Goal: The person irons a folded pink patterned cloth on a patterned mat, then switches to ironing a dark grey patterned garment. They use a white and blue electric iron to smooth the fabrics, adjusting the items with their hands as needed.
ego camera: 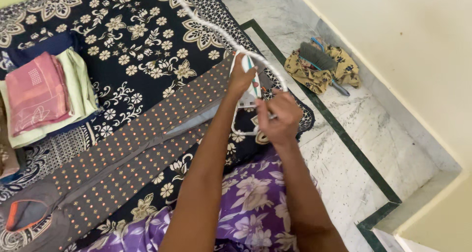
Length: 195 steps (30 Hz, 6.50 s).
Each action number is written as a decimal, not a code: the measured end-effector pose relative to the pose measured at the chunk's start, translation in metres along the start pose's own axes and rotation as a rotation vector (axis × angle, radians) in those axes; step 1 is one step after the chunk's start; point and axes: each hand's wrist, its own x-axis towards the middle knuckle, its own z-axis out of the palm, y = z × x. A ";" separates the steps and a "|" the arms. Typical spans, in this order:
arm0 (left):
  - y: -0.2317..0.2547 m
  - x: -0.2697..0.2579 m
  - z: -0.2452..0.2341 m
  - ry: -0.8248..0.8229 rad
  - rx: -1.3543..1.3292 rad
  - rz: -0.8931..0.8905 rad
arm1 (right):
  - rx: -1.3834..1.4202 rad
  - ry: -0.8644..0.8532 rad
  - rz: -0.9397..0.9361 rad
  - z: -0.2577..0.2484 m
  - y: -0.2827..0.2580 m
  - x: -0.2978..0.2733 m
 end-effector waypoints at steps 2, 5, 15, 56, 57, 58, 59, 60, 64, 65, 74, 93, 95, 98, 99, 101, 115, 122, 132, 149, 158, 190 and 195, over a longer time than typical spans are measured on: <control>0.002 -0.011 0.003 0.056 0.036 0.049 | -0.072 0.070 0.033 -0.011 0.012 0.005; 0.007 -0.025 0.011 0.087 0.012 0.071 | -0.131 0.059 0.122 -0.015 0.022 0.006; -0.034 -0.027 -0.003 -0.009 -0.431 -0.019 | -0.368 -0.481 0.425 0.007 0.085 -0.008; 0.016 -0.464 -0.450 0.859 1.459 -0.502 | 0.035 -0.903 0.156 0.192 -0.092 -0.088; 0.018 -0.464 -0.449 0.868 1.468 -0.486 | 0.081 -0.893 0.115 0.190 -0.102 -0.095; 0.021 -0.465 -0.450 0.884 1.468 -0.490 | 0.127 -0.883 0.075 0.189 -0.112 -0.103; 0.021 -0.464 -0.447 0.885 1.467 -0.492 | 0.163 -0.873 0.044 0.188 -0.118 -0.110; 0.021 -0.464 -0.447 0.886 1.466 -0.494 | 0.160 -0.864 0.031 0.198 -0.124 -0.112; 0.019 -0.467 -0.447 0.918 1.488 -0.421 | 0.135 -0.842 0.029 0.237 -0.152 -0.115; 0.022 -0.467 -0.452 0.892 1.469 -0.433 | 0.139 -0.827 0.031 0.243 -0.161 -0.116; 0.033 -0.510 -0.554 1.130 1.304 -0.149 | 0.202 -1.058 0.032 0.237 -0.237 -0.155; 0.007 -0.531 -0.579 1.250 1.074 -0.139 | 0.396 -0.992 0.027 0.325 -0.351 -0.193; 0.006 -0.532 -0.577 1.249 1.089 -0.110 | 0.406 -0.977 0.041 0.342 -0.359 -0.194; 0.012 -0.536 -0.592 1.175 1.062 -0.100 | 0.402 -0.939 0.006 0.356 -0.371 -0.199; 0.014 -0.541 -0.599 1.131 1.047 -0.107 | 0.406 -0.970 0.023 0.358 -0.373 -0.203; 0.018 -0.559 -0.614 1.074 0.841 -0.020 | 0.418 -1.027 0.055 0.361 -0.377 -0.209; 0.031 -0.582 -0.573 1.281 1.173 0.080 | 0.417 -1.049 0.027 0.392 -0.415 -0.227; 0.041 -0.588 -0.562 1.385 1.004 0.089 | 0.385 -1.217 0.105 0.390 -0.443 -0.244; 0.037 -0.589 -0.561 1.419 0.829 0.026 | 0.736 -0.901 0.025 0.409 -0.443 -0.257; 0.034 -0.580 -0.572 1.197 1.075 -0.301 | 0.397 -1.057 0.180 0.429 -0.457 -0.264; 0.039 -0.580 -0.566 1.225 1.032 -0.276 | 0.467 -0.982 0.143 0.428 -0.464 -0.267; 0.048 -0.572 -0.571 1.298 0.975 -0.154 | 0.645 -0.793 0.462 0.051 -0.118 -0.101; 0.067 -0.494 -0.554 1.321 1.142 0.126 | 0.610 -0.543 0.438 -0.007 -0.064 -0.100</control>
